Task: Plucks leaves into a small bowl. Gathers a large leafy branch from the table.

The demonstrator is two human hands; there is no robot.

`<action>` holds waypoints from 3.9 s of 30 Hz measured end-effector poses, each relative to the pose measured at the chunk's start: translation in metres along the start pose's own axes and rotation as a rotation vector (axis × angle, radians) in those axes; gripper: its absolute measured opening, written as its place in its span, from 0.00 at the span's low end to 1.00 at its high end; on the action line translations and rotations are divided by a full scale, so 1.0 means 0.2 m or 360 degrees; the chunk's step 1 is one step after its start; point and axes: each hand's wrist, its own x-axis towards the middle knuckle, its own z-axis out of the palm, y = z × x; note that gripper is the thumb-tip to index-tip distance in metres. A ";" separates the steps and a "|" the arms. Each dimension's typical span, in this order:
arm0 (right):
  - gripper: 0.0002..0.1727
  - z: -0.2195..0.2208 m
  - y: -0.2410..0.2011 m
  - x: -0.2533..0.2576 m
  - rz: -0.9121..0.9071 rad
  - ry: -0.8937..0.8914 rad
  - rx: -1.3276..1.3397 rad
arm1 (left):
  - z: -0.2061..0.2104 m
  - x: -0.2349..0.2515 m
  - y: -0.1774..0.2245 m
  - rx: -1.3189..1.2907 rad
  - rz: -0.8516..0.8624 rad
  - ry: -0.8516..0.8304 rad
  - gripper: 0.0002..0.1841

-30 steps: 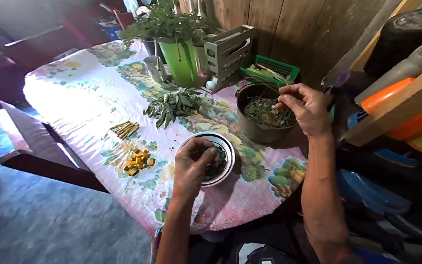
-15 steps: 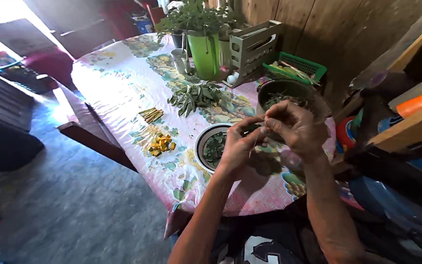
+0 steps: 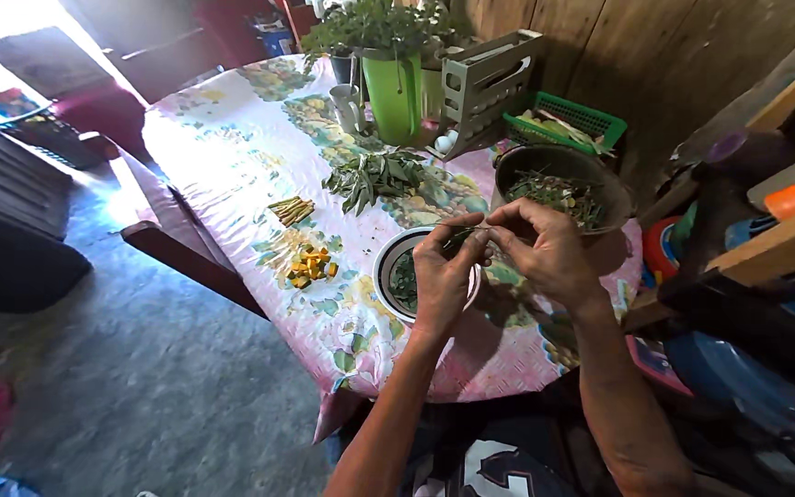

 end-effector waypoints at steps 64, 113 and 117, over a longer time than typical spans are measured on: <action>0.27 -0.33 0.27 0.61 0.1410 -0.0256 -0.0660 | -0.03 0.03 -0.08 -0.0144 -0.0606 -0.0166 0.08; 0.06 0.40 0.16 0.21 -0.0760 -0.0387 0.0209 | -0.43 -0.09 0.07 -0.0295 -0.0549 0.0059 0.09; 0.06 0.40 0.16 0.19 -0.0734 -0.0299 0.0189 | -0.41 -0.10 0.08 -0.0067 -0.0435 0.0111 0.09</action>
